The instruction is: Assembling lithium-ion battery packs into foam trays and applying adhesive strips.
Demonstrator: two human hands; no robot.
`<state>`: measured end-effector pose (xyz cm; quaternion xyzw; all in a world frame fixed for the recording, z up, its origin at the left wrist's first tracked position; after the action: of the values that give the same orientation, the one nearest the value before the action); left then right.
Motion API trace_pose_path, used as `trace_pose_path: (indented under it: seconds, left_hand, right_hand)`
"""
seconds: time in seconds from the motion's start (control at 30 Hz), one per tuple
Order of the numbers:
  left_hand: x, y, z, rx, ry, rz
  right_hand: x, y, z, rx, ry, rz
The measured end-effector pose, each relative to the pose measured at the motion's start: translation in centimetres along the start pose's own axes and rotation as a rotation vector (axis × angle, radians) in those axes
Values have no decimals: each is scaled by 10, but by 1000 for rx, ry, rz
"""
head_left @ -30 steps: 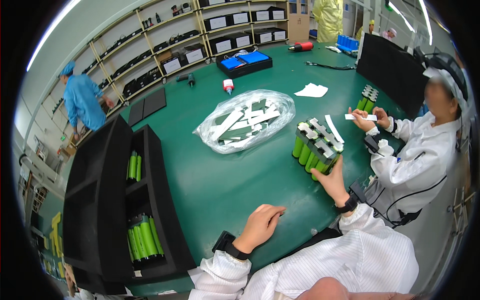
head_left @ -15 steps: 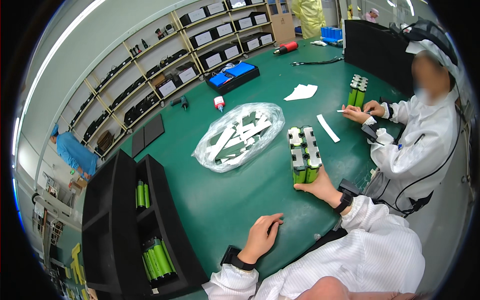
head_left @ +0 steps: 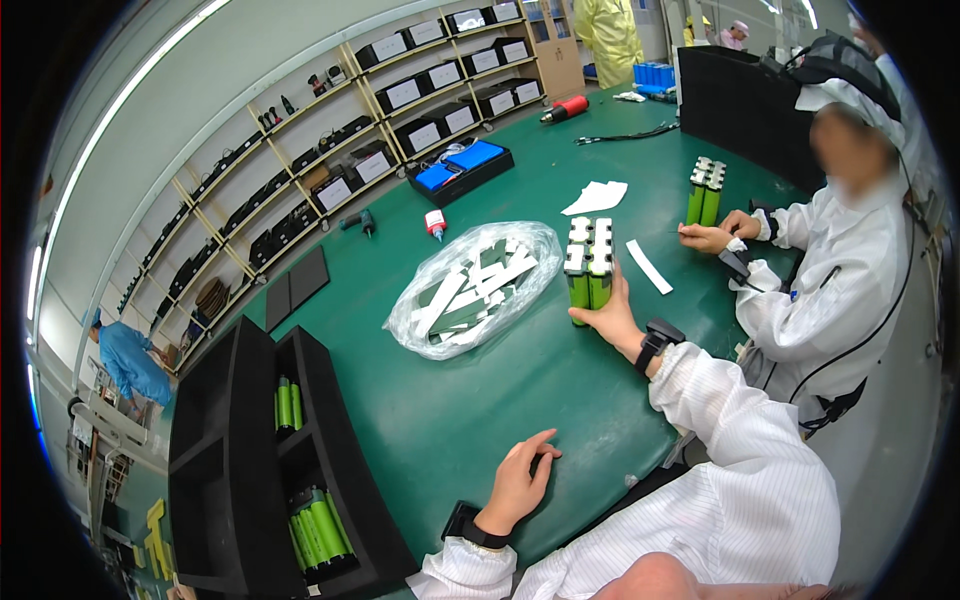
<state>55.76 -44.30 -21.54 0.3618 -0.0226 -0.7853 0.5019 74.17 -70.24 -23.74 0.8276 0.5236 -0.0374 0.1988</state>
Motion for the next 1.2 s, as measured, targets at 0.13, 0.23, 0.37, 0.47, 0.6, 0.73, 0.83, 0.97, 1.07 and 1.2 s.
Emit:
trace_pose_path:
  seconds: [0.13, 0.23, 0.37, 0.47, 0.6, 0.73, 0.83, 0.97, 1.07, 1.2]
  left_hand:
    - [-2, 0, 2, -52, -1, 0]
    - [0, 0, -2, -73, -21, 13]
    - [0, 4, -4, -22, 33, 27]
    - [0, 3, -6, 14, 245, 52]
    - [3, 3, -7, -3, 316, 10]
    - [6, 4, -8, -4, 368, -8]
    - [6, 6, -8, -18, 382, -13]
    - [8, 9, -11, -17, 367, 2]
    - [9, 16, -12, -19, 378, 0]
    - [4, 19, -13, -36, 373, -3]
  right_hand:
    - [13, 28, 3, -45, -40, 103]
    - [19, 49, 8, -39, 3, 178]
    - [30, 78, 19, -11, -2, 343]
    - [35, 98, 22, 3, -29, 490]
    - [36, 122, 23, 78, -50, 614]
    - [33, 142, 28, 120, -80, 688]
    - [28, 156, 34, 131, -103, 714]
    - [21, 173, 44, 133, -125, 712]
    - [17, 182, 48, 125, -149, 743]
    - [20, 196, 49, 115, -162, 728]
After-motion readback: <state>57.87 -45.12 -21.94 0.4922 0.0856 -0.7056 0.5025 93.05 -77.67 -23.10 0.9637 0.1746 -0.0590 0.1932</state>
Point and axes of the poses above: each hand's wrist, its own y-axis towards the middle knuckle, its own x-axis out of the palm, z = x × y, the point moved 3 cm from there along y, towards the middle knuckle, and after that the axes turned 9 degrees about x, right-handed, at the moved point
